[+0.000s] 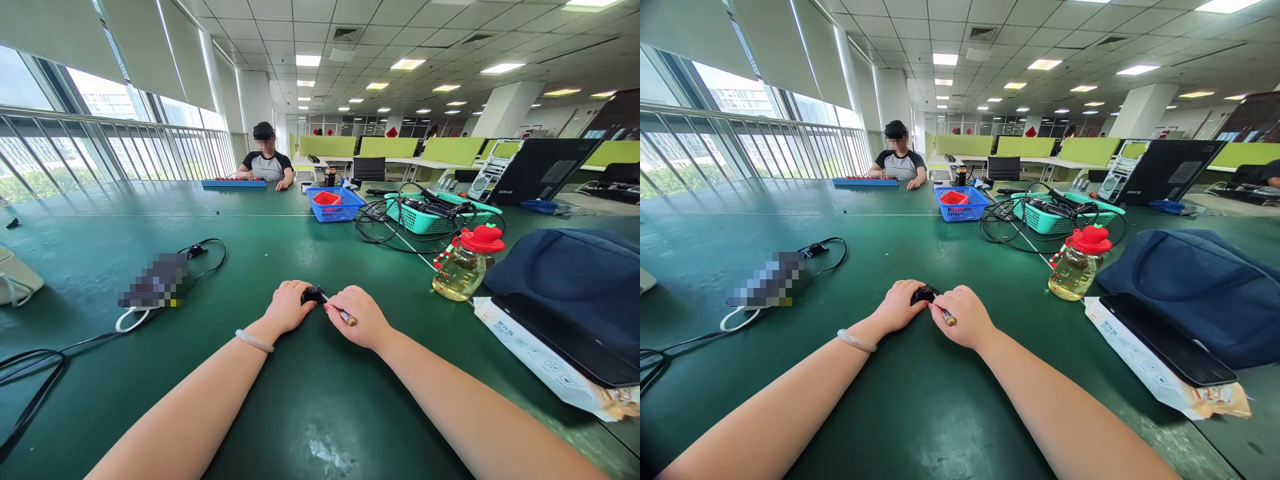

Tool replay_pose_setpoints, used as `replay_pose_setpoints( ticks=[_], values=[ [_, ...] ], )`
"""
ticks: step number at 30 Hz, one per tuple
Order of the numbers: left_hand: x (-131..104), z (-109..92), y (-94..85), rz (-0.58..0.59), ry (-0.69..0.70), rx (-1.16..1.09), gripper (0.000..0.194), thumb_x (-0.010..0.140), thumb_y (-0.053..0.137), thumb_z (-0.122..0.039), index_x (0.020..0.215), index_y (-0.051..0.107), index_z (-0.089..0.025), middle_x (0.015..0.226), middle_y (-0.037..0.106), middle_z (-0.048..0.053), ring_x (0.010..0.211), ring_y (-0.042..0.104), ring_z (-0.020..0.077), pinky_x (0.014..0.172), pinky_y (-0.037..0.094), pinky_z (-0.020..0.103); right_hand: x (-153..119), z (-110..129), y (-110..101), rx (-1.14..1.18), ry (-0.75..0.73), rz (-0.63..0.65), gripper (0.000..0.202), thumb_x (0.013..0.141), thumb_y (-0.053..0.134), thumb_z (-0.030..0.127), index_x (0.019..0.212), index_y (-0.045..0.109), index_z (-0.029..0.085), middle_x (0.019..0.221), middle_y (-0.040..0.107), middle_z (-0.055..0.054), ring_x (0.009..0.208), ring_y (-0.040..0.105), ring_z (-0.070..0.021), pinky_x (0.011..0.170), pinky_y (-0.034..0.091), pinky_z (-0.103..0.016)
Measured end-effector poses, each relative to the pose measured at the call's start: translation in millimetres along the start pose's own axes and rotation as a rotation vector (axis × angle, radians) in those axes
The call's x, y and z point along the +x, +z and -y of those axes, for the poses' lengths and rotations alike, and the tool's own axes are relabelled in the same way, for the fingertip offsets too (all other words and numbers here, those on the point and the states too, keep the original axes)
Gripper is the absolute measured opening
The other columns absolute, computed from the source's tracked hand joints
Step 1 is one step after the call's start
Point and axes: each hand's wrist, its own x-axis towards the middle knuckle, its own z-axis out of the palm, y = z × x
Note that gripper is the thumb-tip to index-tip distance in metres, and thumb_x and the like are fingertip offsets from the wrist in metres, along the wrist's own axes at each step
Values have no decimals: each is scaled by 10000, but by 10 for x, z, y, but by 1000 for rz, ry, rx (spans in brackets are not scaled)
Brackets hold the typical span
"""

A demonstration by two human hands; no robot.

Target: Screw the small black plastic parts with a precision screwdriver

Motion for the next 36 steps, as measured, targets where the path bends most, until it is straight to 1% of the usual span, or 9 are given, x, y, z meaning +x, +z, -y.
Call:
replay_pose_setpoints(
  ticks=[4, 7, 10, 14, 20, 26, 29, 31, 36],
  values=[
    [-1, -4, -3, 6, -1, 6, 360, 887, 596, -335, 1224, 625, -212, 1311, 641, 89, 1272, 499, 294, 1084, 402, 441, 0, 3, -4, 58, 54, -3, 244, 933, 472, 228, 727, 603, 219, 637, 659, 1, 592, 539, -140, 694, 408, -286],
    [-1, -1, 0, -1, 5, 3, 351, 888, 594, -335, 1216, 628, -213, 1304, 645, 87, 1262, 506, 290, 1086, 401, 440, 2, -1, -8, 98, 126, -16, 232, 933, 467, 232, 762, 624, 225, 695, 698, -1, 620, 572, -142, 701, 431, -279],
    [-1, 3, 2, -6, 12, 3, 348, 885, 599, -336, 1211, 629, -218, 1293, 649, 87, 1258, 509, 289, 1084, 403, 440, 5, -13, -11, 121, 186, -37, 228, 923, 474, 236, 760, 633, 228, 714, 709, -1, 635, 595, -145, 695, 444, -274],
    [-3, 8, 3, -6, 11, 5, 353, 882, 601, -337, 1212, 631, -213, 1293, 647, 88, 1261, 505, 296, 1082, 402, 442, 7, -19, -13, 127, 208, -45, 232, 916, 484, 236, 733, 627, 225, 709, 706, -4, 639, 605, -149, 684, 449, -272],
    [-4, 9, -1, 0, 11, -1, 348, 890, 591, -346, 1210, 626, -215, 1298, 643, 90, 1258, 504, 290, 1082, 402, 443, 9, -18, -14, 161, 237, -52, 210, 908, 490, 253, 745, 621, 228, 672, 673, 7, 624, 585, -144, 654, 432, -263],
    [-12, 0, -15, 7, 11, -3, 354, 890, 592, -347, 1221, 621, -224, 1300, 642, 80, 1269, 499, 287, 1084, 401, 438, 14, -32, -17, 295, 331, -93, 184, 888, 511, 331, 755, 588, 229, 596, 547, 34, 558, 497, -127, 571, 392, -251],
    [-13, 4, -10, 4, 15, -3, 357, 892, 591, -348, 1222, 622, -215, 1305, 639, 83, 1268, 496, 289, 1087, 398, 437, 16, -52, -10, 375, 412, -111, 152, 853, 538, 335, 747, 566, 230, 579, 497, 49, 527, 448, -117, 541, 373, -248],
    [-12, 6, -5, -1, 14, -7, 353, 890, 594, -348, 1217, 624, -221, 1305, 638, 80, 1265, 497, 290, 1089, 397, 441, 16, -76, 3, 438, 485, -120, 140, 836, 553, 344, 751, 557, 232, 574, 489, 55, 517, 436, -115, 526, 364, -248],
    [-6, 7, 1, 5, -2, -18, 353, 882, 603, -340, 1216, 626, -228, 1298, 638, 80, 1256, 496, 299, 1083, 401, 460, 22, -168, 56, 588, 637, -177, 211, 807, 605, 430, 752, 537, 238, 565, 511, 53, 509, 497, -131, 526, 392, -265]
  ],
)
